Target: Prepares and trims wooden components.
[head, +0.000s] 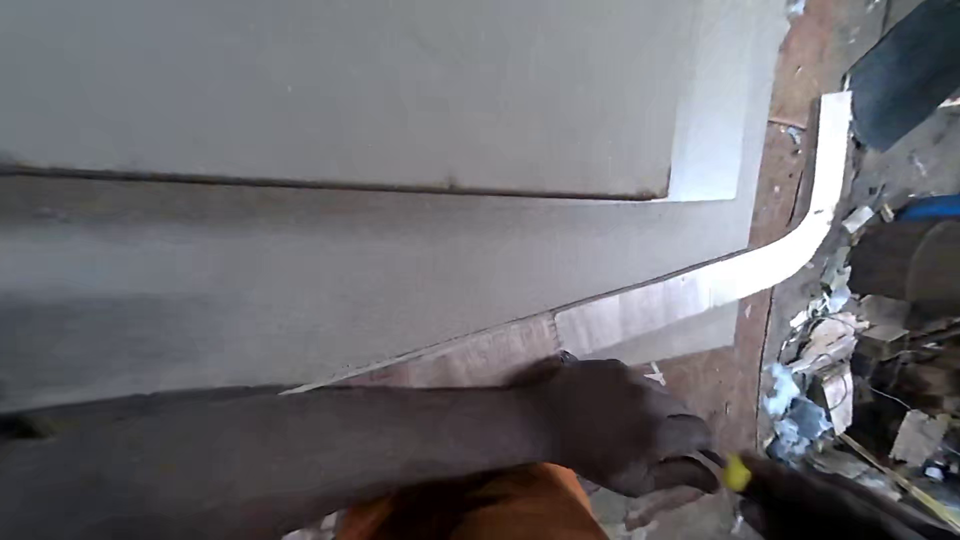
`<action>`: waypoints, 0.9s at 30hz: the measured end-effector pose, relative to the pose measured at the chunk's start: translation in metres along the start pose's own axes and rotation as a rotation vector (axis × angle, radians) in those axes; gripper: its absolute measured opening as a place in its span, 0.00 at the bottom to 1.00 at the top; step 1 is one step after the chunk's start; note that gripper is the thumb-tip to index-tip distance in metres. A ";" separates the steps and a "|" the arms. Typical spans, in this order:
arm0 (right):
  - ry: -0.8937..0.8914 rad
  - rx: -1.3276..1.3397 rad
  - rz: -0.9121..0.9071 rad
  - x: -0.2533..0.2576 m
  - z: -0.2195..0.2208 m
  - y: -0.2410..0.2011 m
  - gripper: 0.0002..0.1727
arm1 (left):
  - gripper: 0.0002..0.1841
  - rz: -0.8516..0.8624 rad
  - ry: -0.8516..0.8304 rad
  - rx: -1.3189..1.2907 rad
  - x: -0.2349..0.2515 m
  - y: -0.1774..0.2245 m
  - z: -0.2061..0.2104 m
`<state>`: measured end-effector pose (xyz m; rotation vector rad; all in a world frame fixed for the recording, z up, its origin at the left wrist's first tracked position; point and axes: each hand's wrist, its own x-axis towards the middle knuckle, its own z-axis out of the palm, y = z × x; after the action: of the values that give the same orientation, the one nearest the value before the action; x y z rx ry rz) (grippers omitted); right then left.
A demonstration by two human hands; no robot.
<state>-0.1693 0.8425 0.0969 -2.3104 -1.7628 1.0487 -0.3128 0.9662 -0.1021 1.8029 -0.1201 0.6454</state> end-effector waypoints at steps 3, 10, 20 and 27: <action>0.238 0.244 0.068 -0.026 0.063 0.017 0.19 | 0.17 0.024 -0.160 0.134 -0.006 -0.001 0.003; 0.237 -0.326 -0.115 -0.027 0.042 0.021 0.14 | 0.12 0.128 -0.063 0.039 -0.007 -0.007 0.002; 0.103 -0.522 -0.207 -0.024 0.012 0.009 0.21 | 0.12 0.197 -0.024 0.082 -0.002 -0.005 -0.008; 0.118 -0.526 -0.213 -0.025 0.013 0.011 0.21 | 0.10 0.224 -0.022 0.127 -0.003 -0.005 -0.007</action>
<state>-0.1703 0.8123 0.0945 -2.2939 -2.3902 0.4398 -0.3153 0.9733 -0.1067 1.9359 -0.3047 0.8067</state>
